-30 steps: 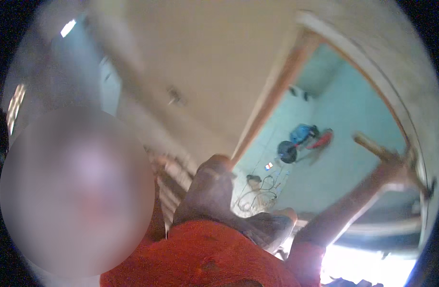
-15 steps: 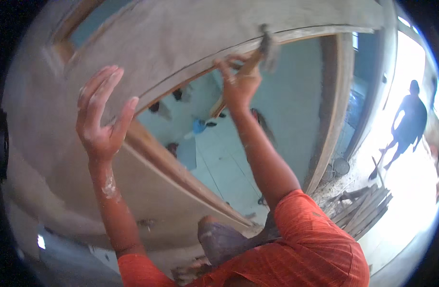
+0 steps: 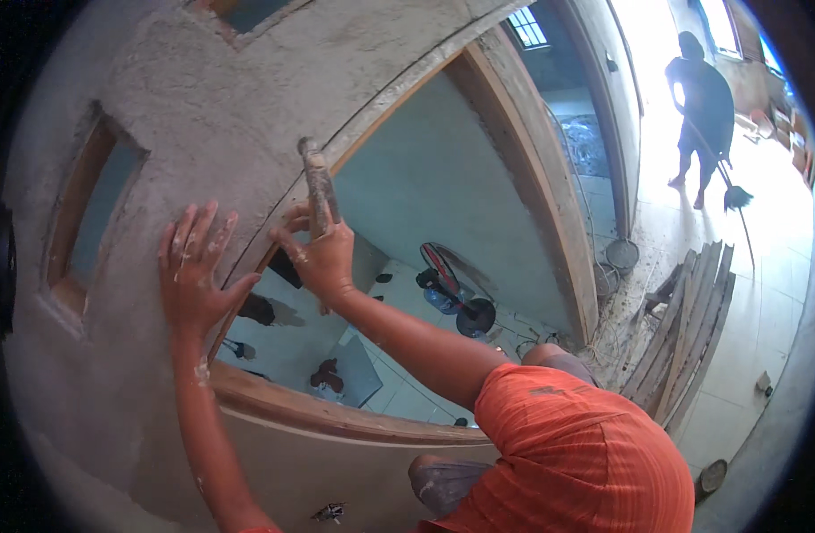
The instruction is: The person installs a door frame by holding wooden slats against the door opening and hammering them into place.
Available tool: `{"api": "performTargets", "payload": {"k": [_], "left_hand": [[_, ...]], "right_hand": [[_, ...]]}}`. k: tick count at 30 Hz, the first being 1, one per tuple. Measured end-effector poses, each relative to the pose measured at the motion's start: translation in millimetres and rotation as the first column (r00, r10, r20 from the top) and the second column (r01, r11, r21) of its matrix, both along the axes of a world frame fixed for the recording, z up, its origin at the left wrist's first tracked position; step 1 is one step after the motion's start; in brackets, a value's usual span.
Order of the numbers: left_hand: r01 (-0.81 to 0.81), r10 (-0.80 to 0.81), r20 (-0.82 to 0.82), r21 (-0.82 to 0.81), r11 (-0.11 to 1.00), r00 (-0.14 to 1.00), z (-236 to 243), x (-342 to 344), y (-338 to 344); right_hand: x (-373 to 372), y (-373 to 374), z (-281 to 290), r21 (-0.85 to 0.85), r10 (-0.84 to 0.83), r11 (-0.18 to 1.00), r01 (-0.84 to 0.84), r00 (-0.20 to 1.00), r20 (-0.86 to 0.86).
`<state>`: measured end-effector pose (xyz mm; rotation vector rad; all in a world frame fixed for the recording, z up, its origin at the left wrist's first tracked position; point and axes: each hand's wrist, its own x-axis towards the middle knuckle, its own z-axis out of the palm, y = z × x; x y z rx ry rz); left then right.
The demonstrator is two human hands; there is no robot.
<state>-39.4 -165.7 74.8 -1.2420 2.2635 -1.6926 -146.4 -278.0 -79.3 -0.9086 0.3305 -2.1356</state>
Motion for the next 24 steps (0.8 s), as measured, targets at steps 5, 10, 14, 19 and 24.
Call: {"api": "performTargets", "payload": {"k": [5, 10, 14, 19, 24], "left_hand": [[0.055, -0.053, 0.101, -0.024, 0.998, 0.993, -1, -1, -3], [0.070, -0.068, 0.143, -0.007, 0.998, 0.987, -4, -6, -4], [-0.027, 0.026, 0.117, 0.004, 1.000, 0.993, -6, -2, -3], [0.063, -0.061, 0.179, -0.003, 0.998, 0.982, -7, 11, -15], [0.088, -0.092, 0.312, 0.024, 0.996, 0.946, -4, 13, -27]], "right_hand": [[-12, 8, 4, 0.059, 0.032, 0.998, -0.030, 0.999, -0.033], [-46, 10, -8, -0.028, 0.217, 0.975, -0.220, 0.973, -0.077], [-101, -1, -72, 0.176, 0.394, 0.916, -0.360, 0.889, -0.235], [-212, 6, -215, 0.420, 0.164, 0.904, 0.079, 0.843, -0.512], [-318, 66, -359, 0.546, 0.233, 0.613, 0.571, 0.530, -0.815]]}}
